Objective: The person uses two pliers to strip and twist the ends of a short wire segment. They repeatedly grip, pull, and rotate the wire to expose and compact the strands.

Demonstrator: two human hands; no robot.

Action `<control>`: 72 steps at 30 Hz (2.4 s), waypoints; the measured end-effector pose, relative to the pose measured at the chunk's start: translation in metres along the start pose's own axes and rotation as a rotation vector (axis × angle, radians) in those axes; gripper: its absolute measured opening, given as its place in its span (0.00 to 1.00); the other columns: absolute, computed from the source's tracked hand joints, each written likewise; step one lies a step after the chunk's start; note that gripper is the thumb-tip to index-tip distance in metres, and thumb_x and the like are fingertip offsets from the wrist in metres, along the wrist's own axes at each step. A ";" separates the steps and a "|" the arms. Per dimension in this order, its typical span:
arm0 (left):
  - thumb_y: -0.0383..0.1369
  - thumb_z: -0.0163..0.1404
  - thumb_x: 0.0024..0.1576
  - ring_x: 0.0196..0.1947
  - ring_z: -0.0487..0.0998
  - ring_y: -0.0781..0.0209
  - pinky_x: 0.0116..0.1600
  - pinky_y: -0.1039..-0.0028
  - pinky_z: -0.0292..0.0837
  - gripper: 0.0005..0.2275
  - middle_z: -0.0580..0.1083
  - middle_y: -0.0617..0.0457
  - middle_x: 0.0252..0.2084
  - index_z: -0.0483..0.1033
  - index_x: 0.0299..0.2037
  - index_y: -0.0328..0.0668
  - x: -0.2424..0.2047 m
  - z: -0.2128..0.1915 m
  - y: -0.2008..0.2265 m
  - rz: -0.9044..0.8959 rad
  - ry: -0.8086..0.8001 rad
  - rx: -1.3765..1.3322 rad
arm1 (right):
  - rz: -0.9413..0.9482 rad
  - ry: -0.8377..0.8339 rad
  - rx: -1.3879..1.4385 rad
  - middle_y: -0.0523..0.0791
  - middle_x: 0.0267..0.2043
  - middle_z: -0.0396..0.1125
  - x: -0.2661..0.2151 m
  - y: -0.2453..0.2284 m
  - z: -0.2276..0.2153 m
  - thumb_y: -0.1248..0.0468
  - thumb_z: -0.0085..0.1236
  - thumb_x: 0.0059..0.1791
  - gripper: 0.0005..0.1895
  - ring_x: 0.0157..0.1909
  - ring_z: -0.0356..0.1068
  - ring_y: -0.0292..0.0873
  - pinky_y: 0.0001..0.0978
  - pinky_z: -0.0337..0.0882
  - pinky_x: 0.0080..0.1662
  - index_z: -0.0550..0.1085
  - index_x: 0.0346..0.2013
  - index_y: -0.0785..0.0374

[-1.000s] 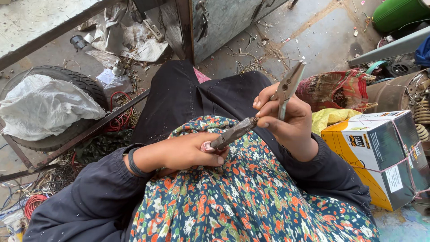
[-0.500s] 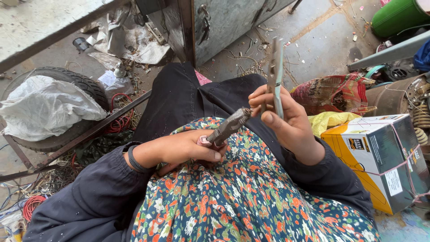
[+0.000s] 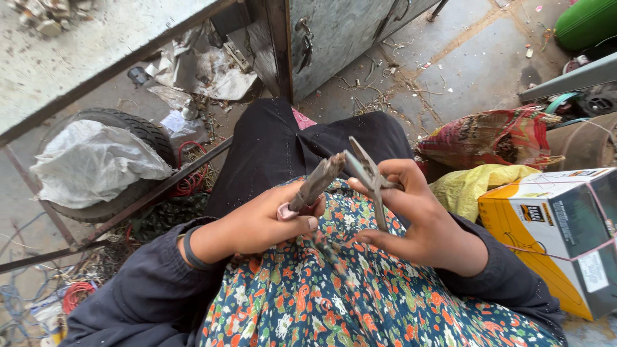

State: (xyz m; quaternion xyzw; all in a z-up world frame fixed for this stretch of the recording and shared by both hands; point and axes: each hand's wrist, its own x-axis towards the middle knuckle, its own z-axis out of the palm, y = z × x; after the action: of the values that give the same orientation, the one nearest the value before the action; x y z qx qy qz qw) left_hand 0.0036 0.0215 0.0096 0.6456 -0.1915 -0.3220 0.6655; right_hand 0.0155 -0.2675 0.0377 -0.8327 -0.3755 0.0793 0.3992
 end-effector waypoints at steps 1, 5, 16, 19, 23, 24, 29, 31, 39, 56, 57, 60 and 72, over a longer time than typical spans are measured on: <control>0.30 0.51 0.58 0.37 0.76 0.67 0.44 0.71 0.73 0.07 0.70 0.54 0.35 0.70 0.42 0.38 -0.001 -0.001 0.004 -0.017 0.029 0.081 | -0.026 0.026 -0.005 0.49 0.57 0.56 0.000 -0.003 0.002 0.56 0.73 0.42 0.36 0.57 0.63 0.44 0.36 0.67 0.58 0.72 0.61 0.63; 0.32 0.54 0.55 0.38 0.78 0.55 0.44 0.67 0.73 0.14 0.74 0.48 0.38 0.71 0.50 0.39 -0.002 -0.002 0.012 0.052 0.157 0.430 | -0.090 0.110 -0.088 0.49 0.56 0.54 0.001 -0.011 0.006 0.55 0.75 0.40 0.34 0.52 0.64 0.42 0.33 0.69 0.52 0.74 0.57 0.64; 0.30 0.56 0.46 0.51 0.74 0.45 0.56 0.62 0.69 0.21 0.73 0.46 0.47 0.70 0.52 0.37 0.001 -0.010 -0.001 0.222 0.184 0.677 | -0.164 0.107 -0.037 0.52 0.59 0.55 -0.001 -0.016 0.010 0.59 0.73 0.43 0.18 0.47 0.67 0.42 0.32 0.71 0.48 0.76 0.40 0.64; 0.29 0.56 0.44 0.51 0.74 0.44 0.56 0.62 0.69 0.21 0.73 0.46 0.47 0.70 0.50 0.37 0.002 -0.011 -0.002 0.257 0.204 0.716 | -0.156 0.084 0.001 0.52 0.58 0.56 -0.001 -0.017 0.010 0.59 0.72 0.43 0.18 0.45 0.67 0.42 0.33 0.71 0.48 0.77 0.41 0.65; 0.28 0.57 0.43 0.51 0.73 0.44 0.56 0.62 0.69 0.22 0.72 0.46 0.47 0.69 0.49 0.37 0.003 -0.011 -0.002 0.305 0.229 0.742 | -0.189 0.029 0.053 0.52 0.58 0.56 -0.001 -0.018 0.006 0.62 0.69 0.44 0.18 0.50 0.66 0.46 0.35 0.71 0.51 0.76 0.43 0.67; 0.28 0.57 0.43 0.51 0.73 0.44 0.57 0.62 0.69 0.22 0.72 0.45 0.47 0.69 0.49 0.38 0.003 -0.011 -0.001 0.324 0.238 0.749 | -0.202 0.013 0.069 0.52 0.59 0.56 -0.001 -0.018 0.005 0.62 0.68 0.44 0.17 0.51 0.66 0.47 0.36 0.71 0.52 0.76 0.43 0.68; 0.26 0.56 0.39 0.51 0.73 0.43 0.58 0.61 0.68 0.22 0.72 0.45 0.45 0.68 0.47 0.38 0.004 -0.018 0.002 0.409 0.268 0.831 | -0.243 -0.037 0.127 0.54 0.60 0.59 0.003 -0.017 0.004 0.63 0.68 0.44 0.13 0.54 0.65 0.52 0.39 0.68 0.53 0.72 0.34 0.66; 0.26 0.56 0.39 0.51 0.73 0.42 0.59 0.60 0.68 0.22 0.72 0.45 0.45 0.68 0.46 0.37 0.004 -0.018 0.003 0.442 0.282 0.851 | -0.252 -0.024 0.085 0.54 0.59 0.60 0.004 -0.017 0.006 0.65 0.66 0.44 0.13 0.54 0.65 0.54 0.42 0.67 0.54 0.71 0.34 0.67; 0.26 0.57 0.40 0.51 0.72 0.41 0.58 0.60 0.67 0.22 0.71 0.44 0.44 0.69 0.47 0.36 0.002 -0.012 0.007 0.386 0.381 0.904 | -0.313 0.223 -0.261 0.61 0.65 0.61 0.008 -0.012 0.013 0.70 0.56 0.47 0.07 0.55 0.67 0.59 0.47 0.67 0.57 0.67 0.32 0.71; 0.34 0.53 0.55 0.37 0.75 0.41 0.41 0.59 0.70 0.12 0.72 0.43 0.36 0.71 0.45 0.38 0.008 0.001 -0.004 0.136 0.166 0.623 | -0.308 0.301 -0.259 0.54 0.40 0.71 0.017 0.019 0.007 0.63 0.65 0.48 0.15 0.39 0.73 0.54 0.43 0.72 0.42 0.69 0.27 0.70; 0.35 0.53 0.56 0.36 0.75 0.42 0.40 0.59 0.69 0.12 0.71 0.43 0.34 0.70 0.45 0.38 0.008 0.004 -0.004 0.095 0.129 0.590 | -0.309 0.299 -0.248 0.54 0.40 0.71 0.016 0.021 0.007 0.63 0.65 0.48 0.15 0.38 0.73 0.55 0.43 0.72 0.41 0.68 0.27 0.70; 0.34 0.53 0.55 0.34 0.77 0.48 0.40 0.63 0.70 0.08 0.73 0.48 0.32 0.72 0.40 0.41 0.009 0.005 -0.002 0.046 0.048 0.473 | -0.336 0.299 -0.213 0.54 0.39 0.70 0.017 0.025 0.007 0.62 0.64 0.49 0.16 0.39 0.73 0.54 0.42 0.73 0.41 0.68 0.28 0.70; 0.32 0.52 0.56 0.36 0.67 0.69 0.42 0.74 0.64 0.05 0.68 0.60 0.33 0.71 0.37 0.41 0.024 0.000 0.003 0.031 -0.323 0.023 | -0.415 0.354 -0.259 0.54 0.39 0.70 0.026 0.034 -0.014 0.58 0.58 0.54 0.19 0.38 0.73 0.55 0.42 0.74 0.42 0.69 0.28 0.72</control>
State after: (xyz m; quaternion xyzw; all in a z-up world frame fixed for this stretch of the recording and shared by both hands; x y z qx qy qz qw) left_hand 0.0209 0.0049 0.0087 0.5900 -0.3094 -0.4092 0.6235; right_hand 0.0585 -0.2718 0.0264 -0.7830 -0.4692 -0.1990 0.3566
